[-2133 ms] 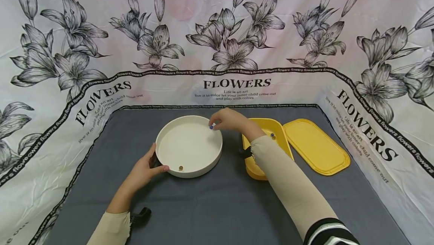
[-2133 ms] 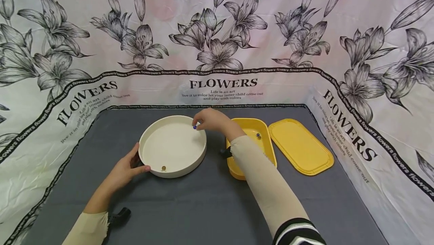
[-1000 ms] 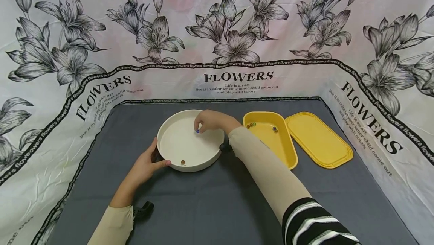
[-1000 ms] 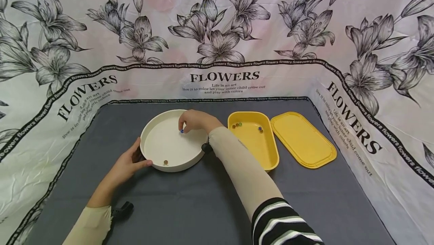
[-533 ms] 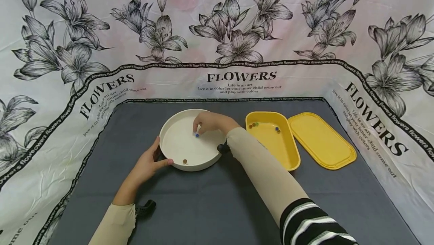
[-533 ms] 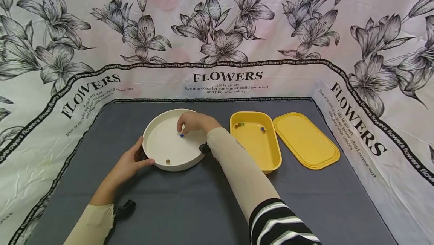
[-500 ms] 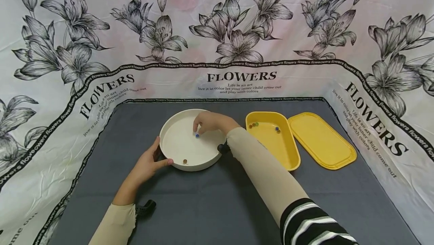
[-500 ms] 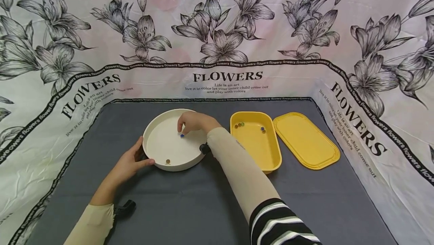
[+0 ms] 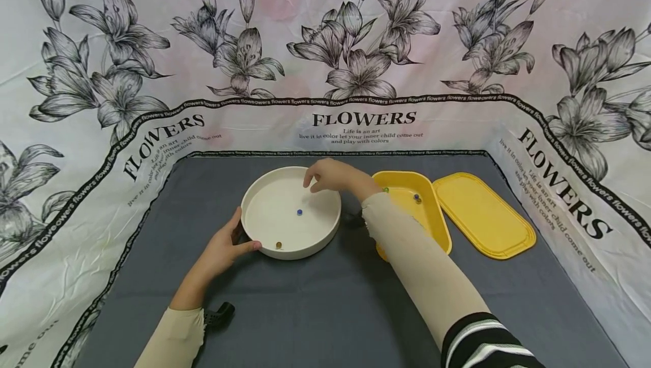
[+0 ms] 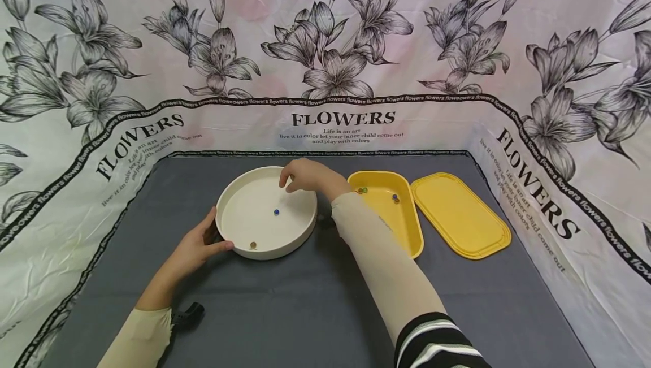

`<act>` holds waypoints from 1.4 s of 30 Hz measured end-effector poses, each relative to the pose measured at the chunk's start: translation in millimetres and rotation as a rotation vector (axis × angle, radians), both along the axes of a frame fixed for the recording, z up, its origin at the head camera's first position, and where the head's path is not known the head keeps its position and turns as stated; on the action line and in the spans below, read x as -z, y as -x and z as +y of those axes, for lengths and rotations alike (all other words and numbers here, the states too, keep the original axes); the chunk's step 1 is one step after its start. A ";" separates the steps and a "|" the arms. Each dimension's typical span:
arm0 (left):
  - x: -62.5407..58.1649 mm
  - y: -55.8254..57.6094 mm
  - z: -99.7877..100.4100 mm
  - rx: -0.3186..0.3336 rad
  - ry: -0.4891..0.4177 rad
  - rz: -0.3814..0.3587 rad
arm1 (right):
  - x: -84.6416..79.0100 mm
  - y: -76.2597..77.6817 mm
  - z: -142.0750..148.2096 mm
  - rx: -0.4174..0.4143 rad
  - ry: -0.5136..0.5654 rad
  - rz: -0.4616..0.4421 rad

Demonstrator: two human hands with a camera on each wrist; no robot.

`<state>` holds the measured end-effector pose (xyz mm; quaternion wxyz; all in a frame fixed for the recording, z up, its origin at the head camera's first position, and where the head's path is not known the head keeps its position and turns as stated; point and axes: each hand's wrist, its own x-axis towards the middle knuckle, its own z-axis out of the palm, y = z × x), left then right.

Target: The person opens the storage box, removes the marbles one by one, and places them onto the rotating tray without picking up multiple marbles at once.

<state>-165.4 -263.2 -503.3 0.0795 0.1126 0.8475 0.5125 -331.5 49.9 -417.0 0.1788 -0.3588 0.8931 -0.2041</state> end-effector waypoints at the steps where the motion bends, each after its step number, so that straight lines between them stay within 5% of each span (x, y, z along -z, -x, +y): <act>1: -0.2 -0.1 0.4 0.000 0.002 -0.001 | -1.7 -0.9 4.5 0.004 0.008 0.011; 21: 3.2 -2.2 -0.4 0.002 0.014 0.016 | -19.0 -22.4 104.8 0.206 0.016 0.094; 42: 0.2 0.0 0.3 -0.005 0.037 0.014 | 14.3 -21.7 162.1 0.391 0.035 0.003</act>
